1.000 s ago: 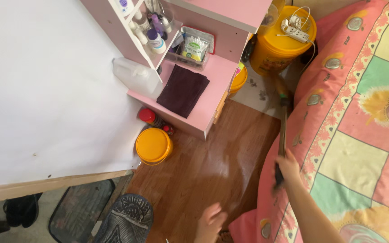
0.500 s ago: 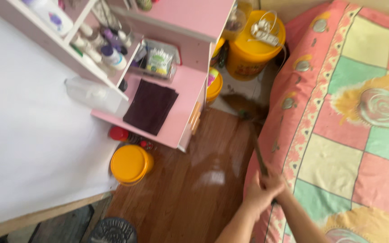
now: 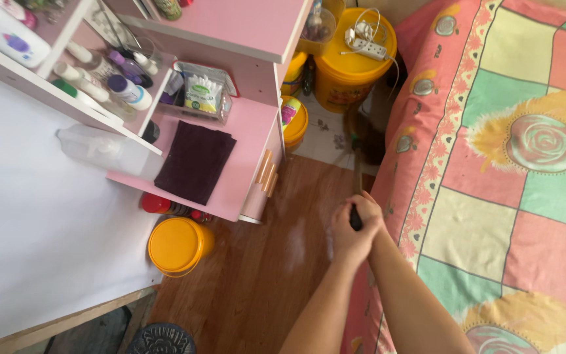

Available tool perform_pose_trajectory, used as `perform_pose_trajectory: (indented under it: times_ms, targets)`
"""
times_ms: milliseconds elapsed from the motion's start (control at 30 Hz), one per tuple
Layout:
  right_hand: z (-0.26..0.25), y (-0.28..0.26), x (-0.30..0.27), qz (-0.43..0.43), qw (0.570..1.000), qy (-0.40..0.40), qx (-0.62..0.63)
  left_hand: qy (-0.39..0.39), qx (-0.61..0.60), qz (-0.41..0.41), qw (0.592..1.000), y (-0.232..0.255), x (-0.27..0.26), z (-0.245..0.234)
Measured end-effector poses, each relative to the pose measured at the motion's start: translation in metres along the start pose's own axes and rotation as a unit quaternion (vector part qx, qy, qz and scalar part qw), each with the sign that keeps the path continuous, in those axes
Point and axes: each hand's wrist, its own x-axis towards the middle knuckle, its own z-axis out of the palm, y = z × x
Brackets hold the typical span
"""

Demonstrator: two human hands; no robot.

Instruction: The person sweeps the floor of a room with a broom, moving a chair and a bucket to clear the area.

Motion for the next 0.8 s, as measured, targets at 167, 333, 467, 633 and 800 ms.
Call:
perform_pose_trajectory:
  times_ms: [167,333,467,633,800]
  targets:
    - [0.011,0.022,-0.011,-0.018,1.0,-0.019,-0.01,0.032,-0.034,0.016,0.999,-0.02,-0.007,-0.012]
    - [-0.02,0.013,-0.069,0.018,0.999,-0.007,-0.027,0.017,-0.071,0.005,0.997,-0.011,-0.055,-0.005]
    - [-0.023,-0.002,-0.097,0.008,0.995,-0.024,-0.1,0.01,-0.095,-0.012,0.995,0.004,-0.073,-0.009]
    - [0.021,-0.021,-0.026,-0.208,0.914,-0.052,-0.345,0.0,-0.153,-0.054,0.987,0.01,-0.015,-0.024]
    - [0.024,-0.025,0.021,-0.062,0.843,-0.068,-0.53,-0.098,-0.26,-0.172,0.945,0.002,-0.007,-0.028]
